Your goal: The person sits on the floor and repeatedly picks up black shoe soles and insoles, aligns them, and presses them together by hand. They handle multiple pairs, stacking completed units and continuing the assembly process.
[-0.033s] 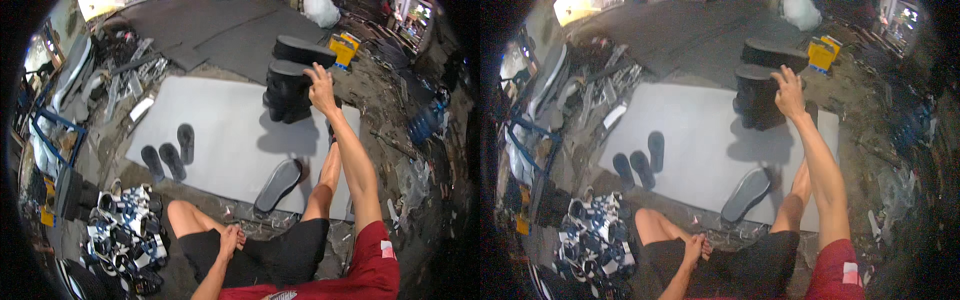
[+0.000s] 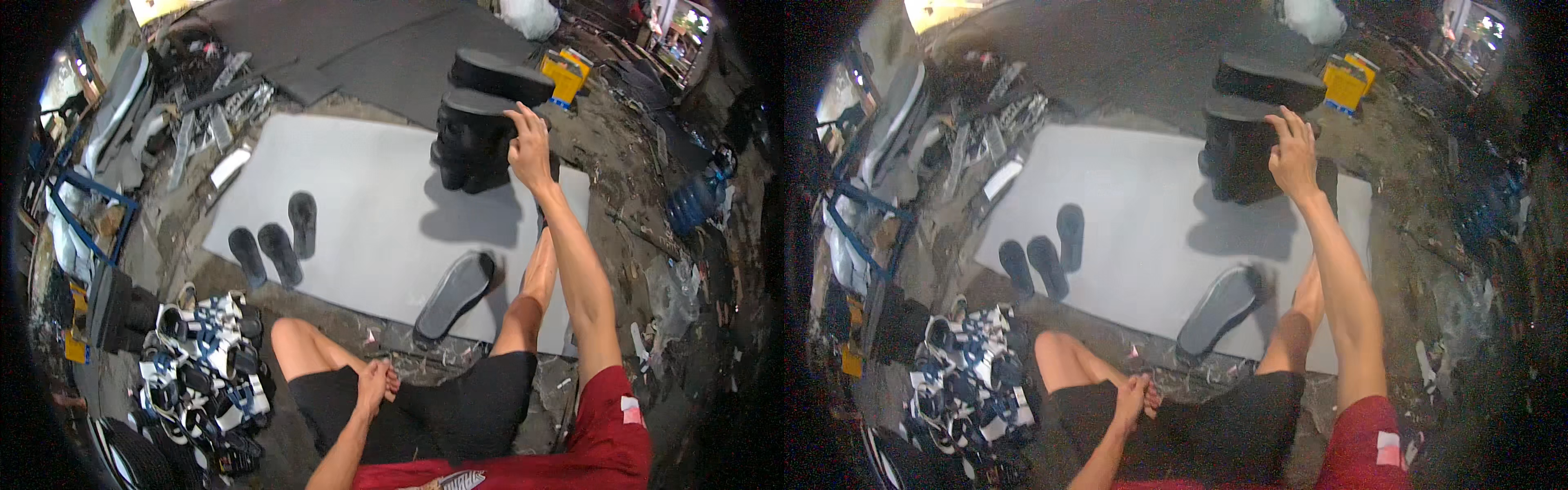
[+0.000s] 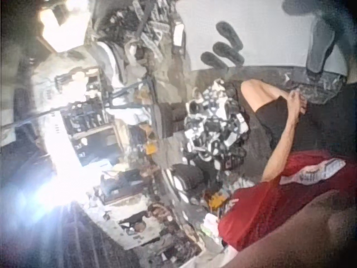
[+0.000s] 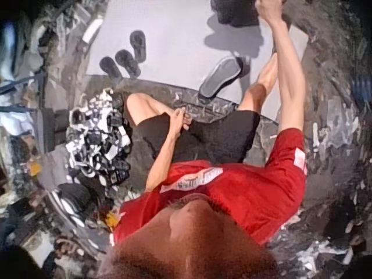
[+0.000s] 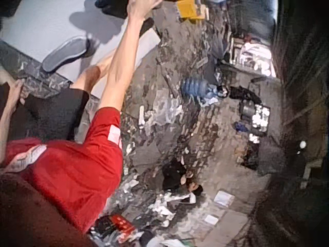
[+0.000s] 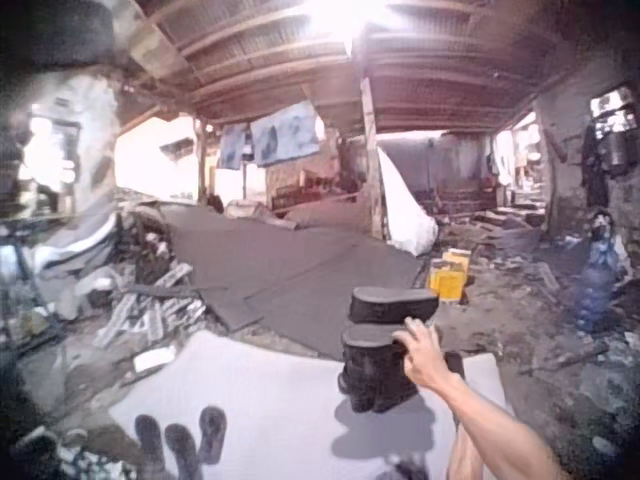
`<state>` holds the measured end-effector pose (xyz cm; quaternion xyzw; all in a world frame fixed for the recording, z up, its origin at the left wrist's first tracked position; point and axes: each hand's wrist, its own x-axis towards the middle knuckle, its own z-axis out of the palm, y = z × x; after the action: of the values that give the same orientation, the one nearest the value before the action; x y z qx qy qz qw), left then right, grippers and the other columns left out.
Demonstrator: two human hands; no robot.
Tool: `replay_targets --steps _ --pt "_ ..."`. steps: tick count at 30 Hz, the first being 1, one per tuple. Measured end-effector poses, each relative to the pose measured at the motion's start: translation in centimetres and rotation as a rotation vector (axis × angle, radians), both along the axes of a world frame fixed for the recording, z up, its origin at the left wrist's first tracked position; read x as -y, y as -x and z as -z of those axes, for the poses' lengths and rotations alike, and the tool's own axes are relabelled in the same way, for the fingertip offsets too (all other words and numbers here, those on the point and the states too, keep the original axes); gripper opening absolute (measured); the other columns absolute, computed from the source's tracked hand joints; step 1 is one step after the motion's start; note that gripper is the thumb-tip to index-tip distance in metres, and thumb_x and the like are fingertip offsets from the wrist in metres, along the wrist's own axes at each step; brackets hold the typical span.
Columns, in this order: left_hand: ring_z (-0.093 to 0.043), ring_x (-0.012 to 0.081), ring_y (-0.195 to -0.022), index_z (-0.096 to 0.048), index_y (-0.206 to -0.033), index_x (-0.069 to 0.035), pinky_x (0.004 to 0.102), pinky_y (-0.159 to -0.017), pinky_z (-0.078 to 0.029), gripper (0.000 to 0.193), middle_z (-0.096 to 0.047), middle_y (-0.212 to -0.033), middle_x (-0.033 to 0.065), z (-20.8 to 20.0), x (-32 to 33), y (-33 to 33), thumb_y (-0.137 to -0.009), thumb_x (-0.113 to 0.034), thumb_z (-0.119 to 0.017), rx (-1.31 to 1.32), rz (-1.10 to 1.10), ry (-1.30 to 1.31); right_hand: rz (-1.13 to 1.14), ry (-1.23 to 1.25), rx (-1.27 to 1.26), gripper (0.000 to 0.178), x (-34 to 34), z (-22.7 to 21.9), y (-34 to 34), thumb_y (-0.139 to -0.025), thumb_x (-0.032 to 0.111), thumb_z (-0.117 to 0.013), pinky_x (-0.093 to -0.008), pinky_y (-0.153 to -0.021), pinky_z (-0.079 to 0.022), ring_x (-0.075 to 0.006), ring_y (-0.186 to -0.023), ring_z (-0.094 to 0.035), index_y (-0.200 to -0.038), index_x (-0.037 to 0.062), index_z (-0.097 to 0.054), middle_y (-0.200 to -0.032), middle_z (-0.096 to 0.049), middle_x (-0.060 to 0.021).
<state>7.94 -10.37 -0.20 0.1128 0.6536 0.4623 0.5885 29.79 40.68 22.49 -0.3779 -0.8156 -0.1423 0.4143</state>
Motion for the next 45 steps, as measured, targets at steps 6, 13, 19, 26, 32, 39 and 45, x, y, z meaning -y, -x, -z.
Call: replay_targets --steps 6,13,19,26,32,39,45 --pt "-0.068 0.0188 -0.071 -0.067 -0.104 0.0 0.0349 -0.065 -0.056 0.027 -0.068 -0.083 0.0092 0.7 -1.6 0.0 -0.106 -0.027 -0.07 -0.231 -0.027 -0.177 -0.148 0.515 -0.059 0.045 16.9 11.3 -2.4 -0.086 -0.008 -0.06 -0.0511 -0.121 -0.04 -0.0458 -0.141 -0.052 -0.13 0.0009 -0.063 -0.141 -0.06 -0.0234" --pt "-0.061 0.0438 -0.122 -0.066 -0.132 0.001 0.0531 -0.105 -0.049 0.053 -0.071 -0.125 0.0228 5.0 -15.7 18.9 -0.089 -0.027 -0.081 -1.338 -0.178 -0.215 -0.117 0.965 -0.214 0.025 36.7 10.0 -3.5 -0.099 0.005 -0.064 -0.0517 -0.114 -0.045 -0.0446 -0.134 -0.057 -0.123 0.0033 -0.069 -0.145 -0.058 -0.0253" --pt "-0.045 0.0411 -0.145 -0.05 -0.152 0.003 0.0588 -0.117 -0.037 0.082 -0.058 -0.153 0.0198 5.4 -24.7 26.0 -0.091 -0.04 -0.084 -1.435 0.067 0.142 0.016 0.927 -0.258 0.012 43.7 7.6 -5.9 -0.099 0.0 -0.064 -0.0408 -0.095 -0.055 -0.0354 -0.106 -0.071 -0.107 -0.0005 -0.074 -0.114 -0.073 -0.0206" --pt "-0.046 0.0404 -0.146 -0.052 -0.147 0.006 0.0558 -0.118 -0.041 0.096 -0.057 -0.149 0.027 5.7 -28.6 28.1 -0.08 -0.05 -0.092 -1.322 0.036 0.416 0.14 1.008 -0.377 0.018 47.8 4.5 -7.6 -0.106 0.014 -0.065 -0.0451 -0.093 -0.058 -0.0369 -0.106 -0.072 -0.114 0.003 -0.076 -0.114 -0.073 -0.023" --pt "-0.072 0.0255 -0.103 -0.065 -0.13 0.009 0.0398 -0.093 -0.059 0.086 -0.071 -0.112 0.0172 5.3 -26.0 29.4 -0.076 -0.051 -0.093 -0.932 -0.211 0.269 0.123 1.12 -0.418 0.018 44.9 6.8 -5.1 -0.096 -0.001 -0.066 -0.0444 -0.096 -0.055 -0.036 -0.105 -0.071 -0.113 -0.0001 -0.073 -0.115 -0.072 -0.0209" --pt "-0.063 0.0088 -0.093 -0.068 -0.144 0.001 0.0261 -0.083 -0.053 0.051 -0.07 -0.106 0.0002 -13.3 -12.7 6.1 -0.102 -0.026 -0.075 0.161 0.474 -0.491 -0.038 0.399 0.092 0.062 38.9 7.4 -2.0 -0.088 0.006 -0.081 -0.0607 -0.126 -0.03 -0.0484 -0.154 -0.037 -0.146 0.014 -0.058 -0.17 -0.033 -0.0267" --pt "-0.066 0.0137 -0.103 -0.069 -0.143 -0.001 0.0304 -0.093 -0.054 0.05 -0.074 -0.124 0.0074 -17.4 -10.1 1.3 -0.106 -0.034 -0.07 0.514 0.903 -0.378 -0.047 0.41 0.048 0.043 42.3 2.5 -6.5 -0.079 0.015 -0.08 -0.0595 -0.11 -0.034 -0.0304 -0.1 -0.064 -0.119 0.0164 -0.065 -0.109 -0.06 -0.0047"
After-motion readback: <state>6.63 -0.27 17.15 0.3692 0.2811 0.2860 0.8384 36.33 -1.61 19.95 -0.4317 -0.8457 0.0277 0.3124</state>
